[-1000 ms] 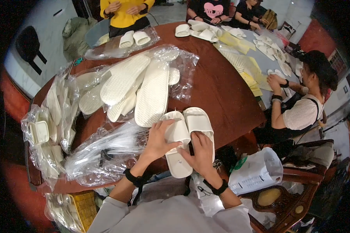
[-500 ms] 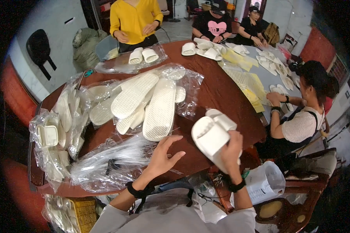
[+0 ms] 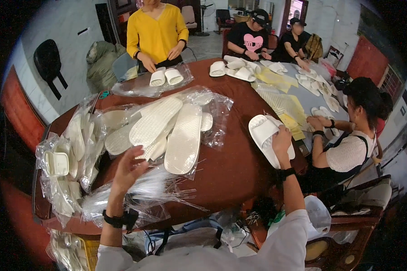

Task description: The recorder is sorting and packing white plastic slippers into clear plastic bags at a production table.

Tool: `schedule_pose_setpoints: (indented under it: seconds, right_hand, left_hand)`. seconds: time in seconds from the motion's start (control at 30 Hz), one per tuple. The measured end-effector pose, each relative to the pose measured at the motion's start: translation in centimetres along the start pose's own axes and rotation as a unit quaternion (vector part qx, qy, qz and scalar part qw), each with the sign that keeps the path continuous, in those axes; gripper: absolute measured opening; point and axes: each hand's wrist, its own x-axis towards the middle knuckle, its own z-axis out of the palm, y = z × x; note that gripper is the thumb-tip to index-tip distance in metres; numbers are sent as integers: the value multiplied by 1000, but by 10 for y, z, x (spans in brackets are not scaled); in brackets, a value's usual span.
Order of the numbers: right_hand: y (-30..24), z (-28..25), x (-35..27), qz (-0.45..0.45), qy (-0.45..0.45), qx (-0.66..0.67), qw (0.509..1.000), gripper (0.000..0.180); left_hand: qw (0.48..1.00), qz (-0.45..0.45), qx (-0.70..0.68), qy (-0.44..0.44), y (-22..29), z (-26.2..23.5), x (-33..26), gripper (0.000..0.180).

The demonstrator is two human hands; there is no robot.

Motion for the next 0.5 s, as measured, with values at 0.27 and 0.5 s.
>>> schedule_pose_setpoints:
  seconds: [0.27, 0.5]
  right_hand:
    - [54, 24, 10, 26, -19, -32, 999, 39]
    - [-56, -36, -53, -63, 59, 98, 991, 36]
  left_hand:
    - [987, -109, 42, 109, -5, -32, 36, 79]
    - [952, -274, -61, 122, -84, -70, 85, 61]
